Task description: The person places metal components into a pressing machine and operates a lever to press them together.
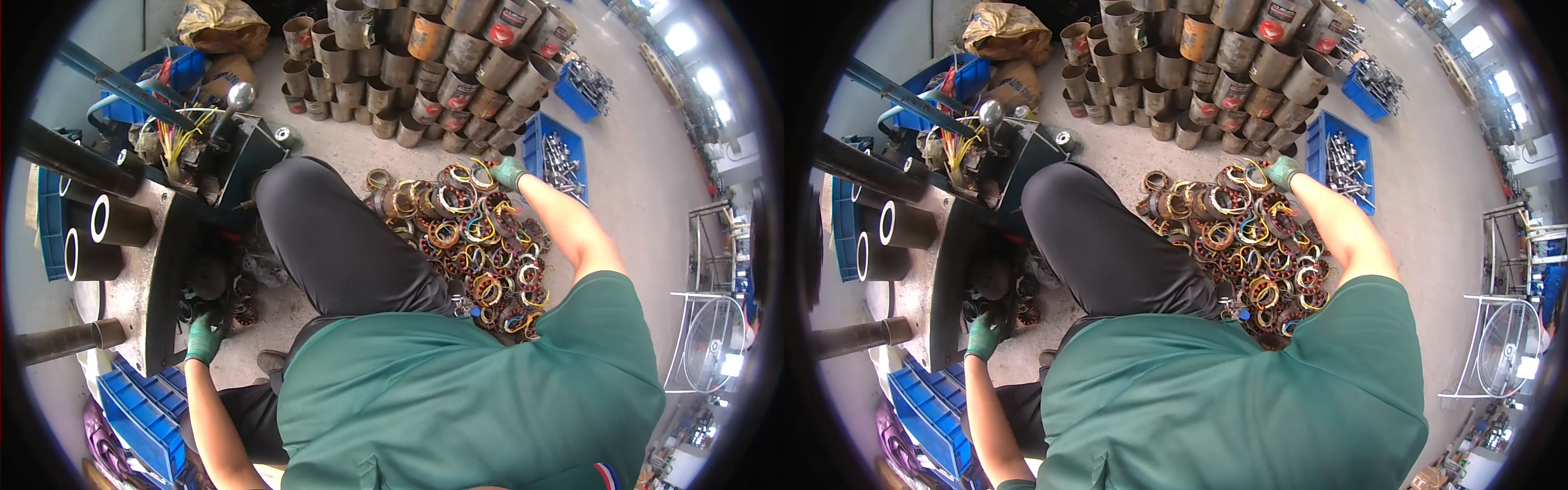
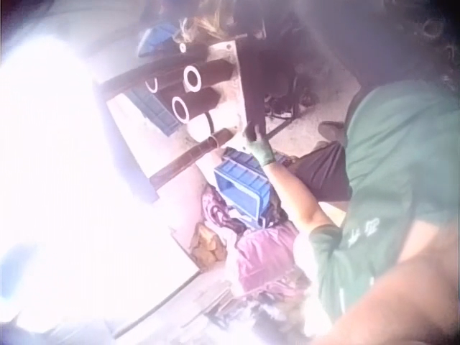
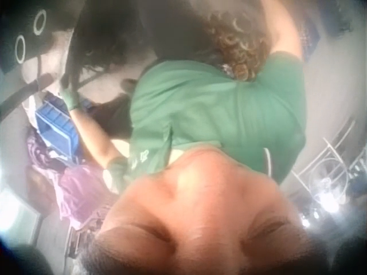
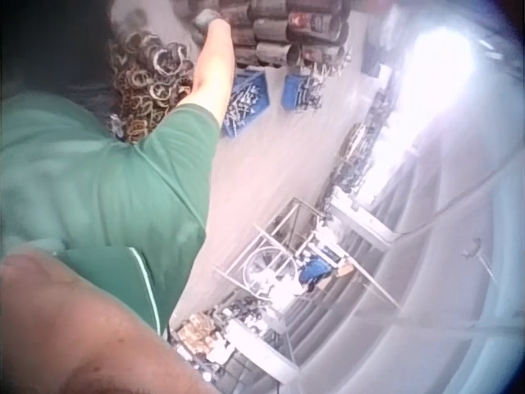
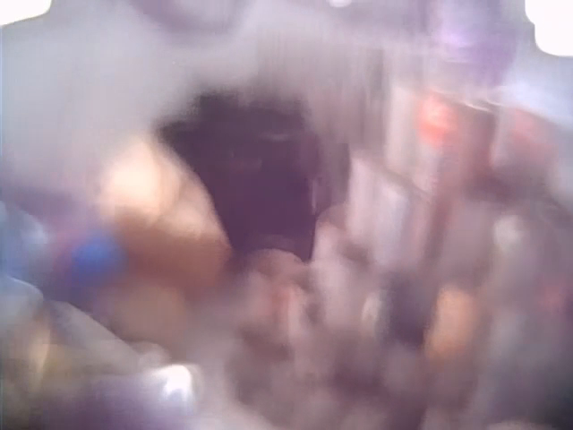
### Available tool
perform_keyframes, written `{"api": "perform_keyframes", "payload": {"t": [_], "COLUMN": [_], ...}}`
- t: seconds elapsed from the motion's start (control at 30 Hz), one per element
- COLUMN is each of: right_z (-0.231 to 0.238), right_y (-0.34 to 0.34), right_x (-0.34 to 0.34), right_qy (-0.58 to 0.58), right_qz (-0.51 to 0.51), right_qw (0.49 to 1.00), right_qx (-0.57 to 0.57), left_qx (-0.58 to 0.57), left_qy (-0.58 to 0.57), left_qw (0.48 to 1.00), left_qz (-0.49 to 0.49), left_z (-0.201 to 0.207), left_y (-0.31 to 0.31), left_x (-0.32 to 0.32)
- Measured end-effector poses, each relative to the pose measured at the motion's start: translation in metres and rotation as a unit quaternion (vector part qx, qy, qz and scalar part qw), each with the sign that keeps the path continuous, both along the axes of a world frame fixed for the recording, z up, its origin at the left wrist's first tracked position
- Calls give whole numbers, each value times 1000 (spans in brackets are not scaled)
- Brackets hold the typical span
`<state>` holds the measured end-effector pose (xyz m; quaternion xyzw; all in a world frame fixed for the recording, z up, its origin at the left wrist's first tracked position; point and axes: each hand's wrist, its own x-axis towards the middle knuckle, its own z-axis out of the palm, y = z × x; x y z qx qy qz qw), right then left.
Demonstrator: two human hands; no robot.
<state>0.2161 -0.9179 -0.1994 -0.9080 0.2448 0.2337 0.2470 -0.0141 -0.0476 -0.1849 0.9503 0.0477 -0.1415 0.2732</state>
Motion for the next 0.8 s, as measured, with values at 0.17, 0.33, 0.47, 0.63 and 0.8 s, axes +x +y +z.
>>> {"api": "perform_keyframes", "payload": {"t": [0.17, 0.33, 0.47, 0.63, 0.8], "right_z": [-76, -90, -64, -36, 5], "right_y": [-51, -46, -3, -51, 146], "right_x": [2, 21, 65, 124, 182], "right_qy": [84, 123, 239, 147, -39], "right_qz": [308, 398, 553, 725, 489], "right_qw": [923, 885, 771, 566, 859], "right_qx": [-216, -207, -205, -363, -149], "left_qx": [13, 42, -21, 3, -33], "left_qy": [107, 111, 68, -105, -272], "left_qw": [994, 993, 993, 990, 932], "left_qz": [2, 11, 94, 97, 236], "left_z": [11, 16, 34, 26, 131], "left_y": [-34, -34, -18, 13, 70], "left_x": [8, -4, -32, 17, -64]}}
